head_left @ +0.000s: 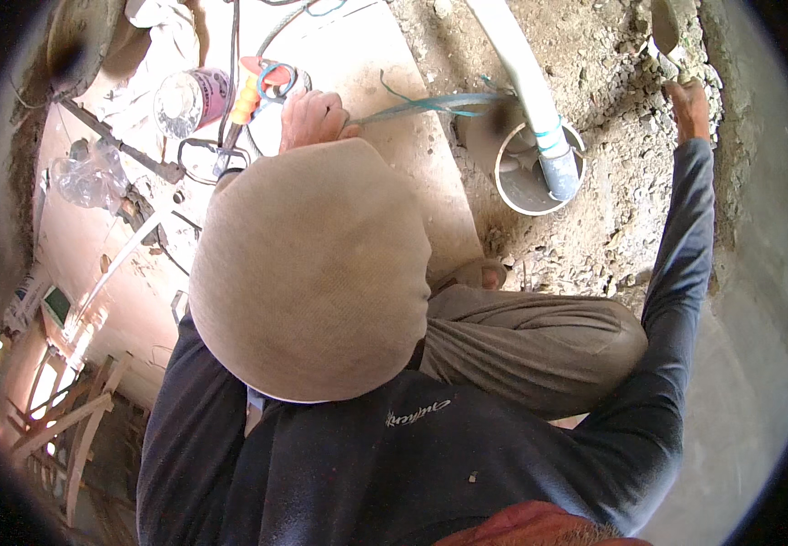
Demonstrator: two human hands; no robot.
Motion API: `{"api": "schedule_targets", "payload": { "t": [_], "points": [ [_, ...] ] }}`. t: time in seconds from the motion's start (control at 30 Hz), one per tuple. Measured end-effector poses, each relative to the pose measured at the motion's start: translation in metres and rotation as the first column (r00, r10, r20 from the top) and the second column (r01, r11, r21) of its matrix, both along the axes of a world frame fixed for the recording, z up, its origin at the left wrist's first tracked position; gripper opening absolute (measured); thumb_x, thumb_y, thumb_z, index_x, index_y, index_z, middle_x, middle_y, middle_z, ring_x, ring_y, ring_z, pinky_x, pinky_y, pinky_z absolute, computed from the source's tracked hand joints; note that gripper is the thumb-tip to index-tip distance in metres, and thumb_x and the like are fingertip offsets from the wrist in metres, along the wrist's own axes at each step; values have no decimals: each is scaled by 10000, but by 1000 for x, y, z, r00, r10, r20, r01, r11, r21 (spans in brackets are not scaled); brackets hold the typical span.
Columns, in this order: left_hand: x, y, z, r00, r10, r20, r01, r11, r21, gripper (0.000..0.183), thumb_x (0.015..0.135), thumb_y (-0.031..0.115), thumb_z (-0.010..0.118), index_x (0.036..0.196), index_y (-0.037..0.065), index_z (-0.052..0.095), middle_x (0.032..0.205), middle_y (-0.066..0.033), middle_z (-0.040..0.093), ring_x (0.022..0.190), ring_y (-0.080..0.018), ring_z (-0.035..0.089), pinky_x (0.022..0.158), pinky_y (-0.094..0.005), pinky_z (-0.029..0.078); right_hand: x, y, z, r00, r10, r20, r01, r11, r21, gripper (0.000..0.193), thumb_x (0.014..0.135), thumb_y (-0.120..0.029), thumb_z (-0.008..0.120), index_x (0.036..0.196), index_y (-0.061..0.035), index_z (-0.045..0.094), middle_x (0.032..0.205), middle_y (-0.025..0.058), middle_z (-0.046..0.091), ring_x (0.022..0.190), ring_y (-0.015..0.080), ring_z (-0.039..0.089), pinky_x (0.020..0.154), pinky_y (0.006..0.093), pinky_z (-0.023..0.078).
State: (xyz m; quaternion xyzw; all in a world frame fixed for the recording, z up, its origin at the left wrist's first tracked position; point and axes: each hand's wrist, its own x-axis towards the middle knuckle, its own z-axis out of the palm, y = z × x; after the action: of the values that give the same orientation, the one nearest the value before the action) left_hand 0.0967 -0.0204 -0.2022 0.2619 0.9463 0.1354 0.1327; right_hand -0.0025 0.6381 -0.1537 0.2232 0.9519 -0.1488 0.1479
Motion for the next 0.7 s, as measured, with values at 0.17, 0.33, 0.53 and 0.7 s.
{"api": "schedule_targets", "payload": {
  "t": [0.17, 0.33, 0.53, 0.7],
  "points": [
    [7, -5, -12, 958, 3, -287, 65, 971, 229, 240, 856, 325, 612, 788, 98, 651, 896, -67, 571, 951, -315, 549, 956, -515, 372, 59, -95, -37, 926, 371, -76, -375, 926, -52, 589, 1033, -323, 609, 1523, -44, 440, 1068, 186, 739, 905, 229, 717, 810, 376, 569],
    [6, -3, -17, 960, 21, -279, 45, 973, 228, 228, 834, 334, 627, 766, 118, 654, 864, -60, 575, 918, -313, 557, 906, -495, 378, 62, -222, -47, 698, 715, 25, -709, 696, -110, 422, 974, -282, 614, 1331, -70, 535, 891, 242, 704, 861, 422, 700, 775, 539, 559],
    [-1, -8, -23, 941, -20, -337, 100, 970, 222, 238, 804, 357, 650, 759, 124, 666, 801, -54, 604, 825, -312, 590, 796, -467, 392, 3, -183, -62, 804, 590, 74, -593, 805, 27, 279, 981, -309, 627, 1155, -93, 599, 896, 210, 716, 861, 409, 710, 744, 502, 579],
    [-6, 1, -4, 967, -1, -255, 53, 979, 197, 241, 790, 354, 665, 748, 119, 701, 804, -41, 619, 855, -302, 611, 807, -467, 407, -7, -132, -68, 854, 508, 115, -521, 833, 188, 285, 991, -340, 634, 1157, -108, 627, 959, 184, 733, 869, 372, 722, 804, 498, 579]
  ]
}}
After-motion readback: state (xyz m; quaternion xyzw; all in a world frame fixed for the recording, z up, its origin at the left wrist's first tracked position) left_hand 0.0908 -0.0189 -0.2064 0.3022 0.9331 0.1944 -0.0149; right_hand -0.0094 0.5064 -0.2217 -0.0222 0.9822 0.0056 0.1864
